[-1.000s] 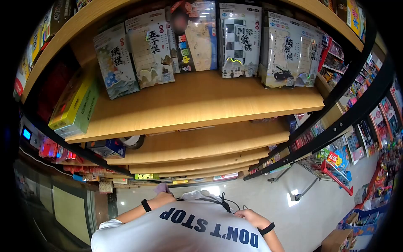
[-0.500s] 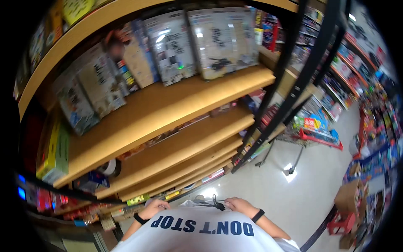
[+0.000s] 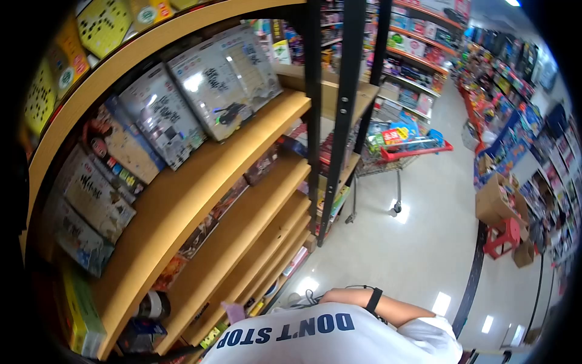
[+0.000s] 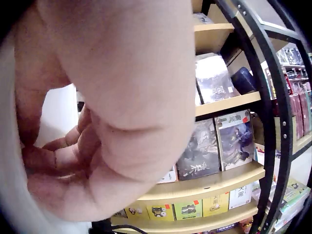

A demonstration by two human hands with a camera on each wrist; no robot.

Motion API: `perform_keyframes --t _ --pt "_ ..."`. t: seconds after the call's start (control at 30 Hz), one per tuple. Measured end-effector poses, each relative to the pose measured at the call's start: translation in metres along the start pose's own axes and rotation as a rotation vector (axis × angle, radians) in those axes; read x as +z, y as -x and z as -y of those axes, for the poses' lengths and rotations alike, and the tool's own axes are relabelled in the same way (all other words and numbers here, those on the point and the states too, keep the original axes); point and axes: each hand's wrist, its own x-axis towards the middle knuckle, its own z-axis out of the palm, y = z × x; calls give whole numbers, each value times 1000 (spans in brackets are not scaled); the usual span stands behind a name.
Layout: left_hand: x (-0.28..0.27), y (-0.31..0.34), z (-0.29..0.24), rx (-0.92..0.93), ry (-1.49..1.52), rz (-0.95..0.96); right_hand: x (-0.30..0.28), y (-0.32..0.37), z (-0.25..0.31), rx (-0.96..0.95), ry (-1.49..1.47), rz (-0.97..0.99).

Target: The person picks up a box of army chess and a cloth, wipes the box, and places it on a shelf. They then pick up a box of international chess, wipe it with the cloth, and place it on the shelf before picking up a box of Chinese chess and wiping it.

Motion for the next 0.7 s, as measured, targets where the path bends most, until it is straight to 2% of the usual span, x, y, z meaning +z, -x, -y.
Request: perform_keyframes --t 0.1,0.13,0.23,0.27,0.37,0.4,0.5,0.53,0.63,0.7 --pt "-10 -17 3 31 -45 70 24 -6 -29 -35 27 -29" --pt "-11 -23 3 43 -62 94 25 -2 -14 -32 106 -14" --pt "-15 -37 0 77 -103 160 28 13 24 150 271 -40" --pt "-14 -41 -2 91 -117 182 33 15 20 156 230 -40" --pt "-8 -52 -9 122 -148 235 55 33 -11 90 -32 -208" --pt "-5 -56 -13 133 -154 250 58 41 -13 148 -217 -204" --pt "9 -66 -25 163 -176 291 63 67 -22 150 -235 -159" --pt "18 -69 -29 171 -186 303 67 75 -25 101 -224 -209" --pt "38 -78 -46 187 -199 336 66 105 -33 122 27 -248" --pt "57 -85 -61 199 -213 356 73 128 -40 198 -47 -267"
